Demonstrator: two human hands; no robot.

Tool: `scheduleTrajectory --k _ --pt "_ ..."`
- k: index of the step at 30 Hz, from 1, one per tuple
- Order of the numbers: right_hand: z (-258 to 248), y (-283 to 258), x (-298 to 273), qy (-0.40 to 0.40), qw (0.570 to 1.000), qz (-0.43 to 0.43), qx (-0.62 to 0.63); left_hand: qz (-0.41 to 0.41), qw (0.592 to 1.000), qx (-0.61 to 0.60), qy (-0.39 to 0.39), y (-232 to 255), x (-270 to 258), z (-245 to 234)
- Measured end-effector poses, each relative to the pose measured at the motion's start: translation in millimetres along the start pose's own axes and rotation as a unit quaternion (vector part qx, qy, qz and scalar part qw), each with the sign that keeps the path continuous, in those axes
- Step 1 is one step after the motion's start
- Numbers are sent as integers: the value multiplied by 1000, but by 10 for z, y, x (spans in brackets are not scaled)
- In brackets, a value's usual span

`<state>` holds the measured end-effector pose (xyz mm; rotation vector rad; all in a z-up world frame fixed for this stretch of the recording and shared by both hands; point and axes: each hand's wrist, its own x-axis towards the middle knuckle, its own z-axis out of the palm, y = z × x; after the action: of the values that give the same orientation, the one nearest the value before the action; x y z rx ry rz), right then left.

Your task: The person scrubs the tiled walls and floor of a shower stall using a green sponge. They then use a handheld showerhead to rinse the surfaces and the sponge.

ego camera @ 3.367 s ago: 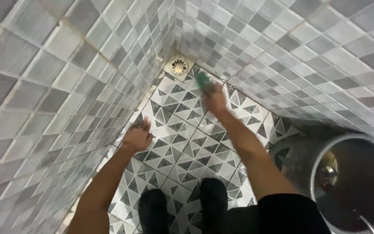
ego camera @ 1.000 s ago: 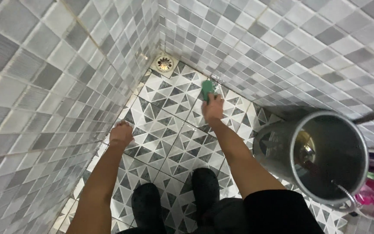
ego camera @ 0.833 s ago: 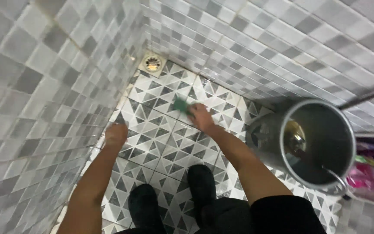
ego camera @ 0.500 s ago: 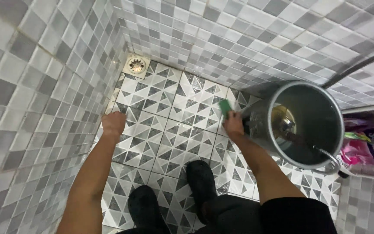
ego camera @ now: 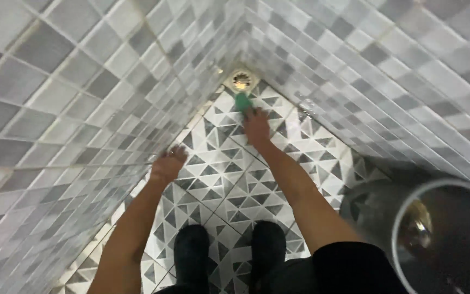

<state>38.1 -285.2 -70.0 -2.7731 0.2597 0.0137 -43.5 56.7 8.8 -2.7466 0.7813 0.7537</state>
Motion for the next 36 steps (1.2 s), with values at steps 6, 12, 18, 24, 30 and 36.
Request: scheduleTrajectory --k 6,12,18,24,30,36 --pt "222 -793 -306 81 904 -419 12 25 987 41 -154 -78 -378 -48" --pt "-233 -576 98 96 796 -597 16 -74 992 -19 -104 -104 -99 817" --pt "-39 -375 447 85 976 -166 -111 -128 991 -26 24 31 -88 971" --pt "505 -930 -449 101 949 -299 -22 -154 987 -24 37 99 -177 1016" --pt "222 -940 -506 56 838 -535 92 -151 986 -50 -44 60 -201 1066" --pt "-151 -536 291 29 982 -184 -17 -167 974 -104 -109 129 -300 604"
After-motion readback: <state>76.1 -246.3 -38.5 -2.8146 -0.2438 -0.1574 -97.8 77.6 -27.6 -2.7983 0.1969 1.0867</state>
